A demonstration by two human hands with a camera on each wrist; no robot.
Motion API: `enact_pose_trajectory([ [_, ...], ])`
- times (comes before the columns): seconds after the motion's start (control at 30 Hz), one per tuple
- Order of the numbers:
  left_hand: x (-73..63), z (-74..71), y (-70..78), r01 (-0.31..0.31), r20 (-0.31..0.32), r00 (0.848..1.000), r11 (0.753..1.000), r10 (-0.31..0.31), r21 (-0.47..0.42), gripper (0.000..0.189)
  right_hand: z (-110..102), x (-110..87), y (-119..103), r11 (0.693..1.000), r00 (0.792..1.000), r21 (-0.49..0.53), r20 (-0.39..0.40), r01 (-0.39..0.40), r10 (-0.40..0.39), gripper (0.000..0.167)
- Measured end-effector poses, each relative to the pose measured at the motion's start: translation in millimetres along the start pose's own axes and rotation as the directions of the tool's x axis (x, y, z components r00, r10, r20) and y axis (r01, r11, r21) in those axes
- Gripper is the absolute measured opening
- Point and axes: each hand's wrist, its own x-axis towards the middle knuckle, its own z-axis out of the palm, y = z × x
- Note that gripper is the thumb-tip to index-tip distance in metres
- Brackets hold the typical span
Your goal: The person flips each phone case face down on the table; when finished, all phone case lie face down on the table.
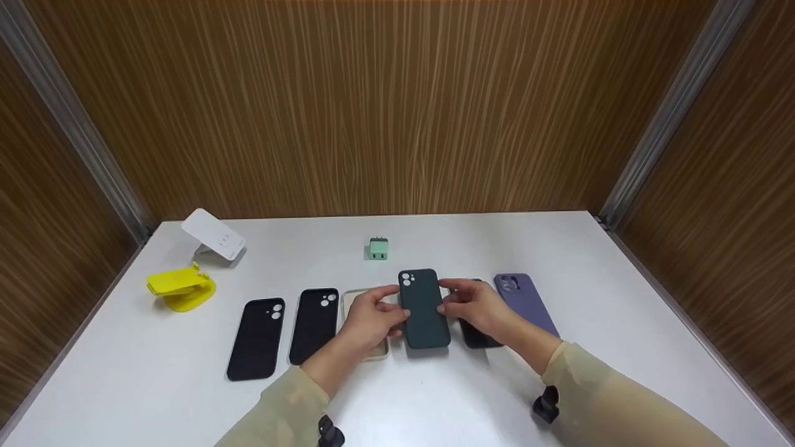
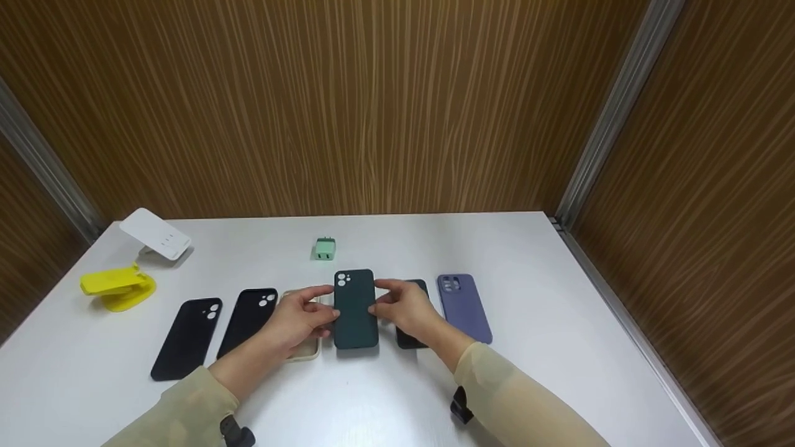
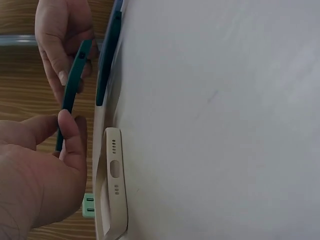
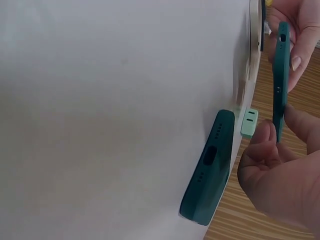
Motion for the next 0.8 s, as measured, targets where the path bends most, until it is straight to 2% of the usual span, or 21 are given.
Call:
enact_pose_trajectory([
  [0.2,2.8,1.0,-9.5,-0.074,-0.032,0.996,0.989,0.079,0.128,0.057,-1,0.6,5,0.997,0.998,-0.062,0.04,0.05,-0.047,0.06],
  [0.47,3.9,1.3,-15.2,-0.106,-0.026,0.993,0.98,0.112,0.168,0.056,-3,1.9,12,0.992,0.994,-0.085,0.072,0.093,-0.087,0.059],
  [0.6,3.4,0.3,-16.8,-0.104,0.0,0.994,0.976,0.106,0.19,0.059,-3,1.5,14,0.993,0.992,-0.067,0.088,0.093,-0.087,0.06],
  [0.8,3.6,0.9,-18.2,-0.14,0.033,0.99,0.974,0.136,0.178,0.064,-3,1.0,15,0.992,0.992,-0.073,0.077,0.103,-0.097,0.061],
])
